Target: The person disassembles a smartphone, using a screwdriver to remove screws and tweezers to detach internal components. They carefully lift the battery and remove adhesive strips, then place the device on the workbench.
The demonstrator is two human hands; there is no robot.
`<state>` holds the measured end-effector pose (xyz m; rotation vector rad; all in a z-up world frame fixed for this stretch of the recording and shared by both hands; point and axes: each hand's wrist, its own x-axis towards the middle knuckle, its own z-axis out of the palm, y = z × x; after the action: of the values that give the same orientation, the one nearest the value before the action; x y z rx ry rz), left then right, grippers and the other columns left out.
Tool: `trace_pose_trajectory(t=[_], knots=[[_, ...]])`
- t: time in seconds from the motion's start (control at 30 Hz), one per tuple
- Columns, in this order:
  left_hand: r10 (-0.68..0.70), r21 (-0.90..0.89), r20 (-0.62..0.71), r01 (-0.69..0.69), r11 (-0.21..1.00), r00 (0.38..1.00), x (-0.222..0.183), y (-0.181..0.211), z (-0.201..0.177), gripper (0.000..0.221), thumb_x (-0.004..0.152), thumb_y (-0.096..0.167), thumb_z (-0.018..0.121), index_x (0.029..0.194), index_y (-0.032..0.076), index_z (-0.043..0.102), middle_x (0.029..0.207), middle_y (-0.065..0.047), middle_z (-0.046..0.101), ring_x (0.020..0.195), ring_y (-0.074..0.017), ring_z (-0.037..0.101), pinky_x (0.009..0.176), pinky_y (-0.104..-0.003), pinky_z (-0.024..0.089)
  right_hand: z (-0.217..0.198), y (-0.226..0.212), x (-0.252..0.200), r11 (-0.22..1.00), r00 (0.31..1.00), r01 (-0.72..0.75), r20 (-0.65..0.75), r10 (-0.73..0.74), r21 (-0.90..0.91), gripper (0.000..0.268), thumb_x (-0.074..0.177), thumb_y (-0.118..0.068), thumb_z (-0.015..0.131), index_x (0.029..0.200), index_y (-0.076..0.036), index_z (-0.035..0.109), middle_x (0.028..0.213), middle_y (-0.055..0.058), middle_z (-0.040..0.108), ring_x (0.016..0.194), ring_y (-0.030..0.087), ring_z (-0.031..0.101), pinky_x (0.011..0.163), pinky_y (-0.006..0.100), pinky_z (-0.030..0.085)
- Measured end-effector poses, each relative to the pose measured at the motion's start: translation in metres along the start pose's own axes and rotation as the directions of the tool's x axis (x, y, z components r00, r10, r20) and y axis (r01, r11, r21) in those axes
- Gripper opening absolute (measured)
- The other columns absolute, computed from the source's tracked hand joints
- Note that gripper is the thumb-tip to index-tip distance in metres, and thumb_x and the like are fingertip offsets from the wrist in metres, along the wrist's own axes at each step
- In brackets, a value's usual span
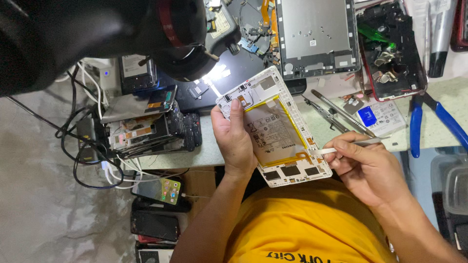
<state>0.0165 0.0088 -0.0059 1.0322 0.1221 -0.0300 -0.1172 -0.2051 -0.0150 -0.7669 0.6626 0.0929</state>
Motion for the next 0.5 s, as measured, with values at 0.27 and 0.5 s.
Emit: trace_pose_trajectory(t=[0.27, 0.5], knots=[[0.049, 0.026, -0.034, -0.048, 0.999, 0.998, -0.002, -0.005, 0.005, 0.027, 0.108, 0.02, 0.058, 0.124, 0.0, 0.048, 0.118, -0.01, 0.066, 0.107, -0.013, 0.061, 0.1, -0.03, 0.05, 0.018, 0.01, -0.031, 0.75, 0.883, 0.447, 0.104, -0.459, -0.488, 0.01, 0.099, -0.002, 0.067, 0.102, 0.006, 0.071, 0.087, 0.011, 0.071, 0.076, 0.014, 0.064, 0.071, 0.025, 0.052], [0.032, 0.039, -0.065, -0.029, 0.999, 0.997, -0.002, -0.005, 0.002, 0.027, 0.107, 0.019, 0.058, 0.124, 0.0, 0.048, 0.116, -0.008, 0.066, 0.106, -0.0113, 0.061, 0.099, -0.029, 0.049, -0.002, 0.015, -0.012, 0.971, 0.977, 0.21, 0.047, -0.206, -0.112, 0.009, 0.098, -0.001, 0.069, 0.103, 0.006, 0.072, 0.088, 0.011, 0.07, 0.077, 0.015, 0.064, 0.071, 0.026, 0.052]])
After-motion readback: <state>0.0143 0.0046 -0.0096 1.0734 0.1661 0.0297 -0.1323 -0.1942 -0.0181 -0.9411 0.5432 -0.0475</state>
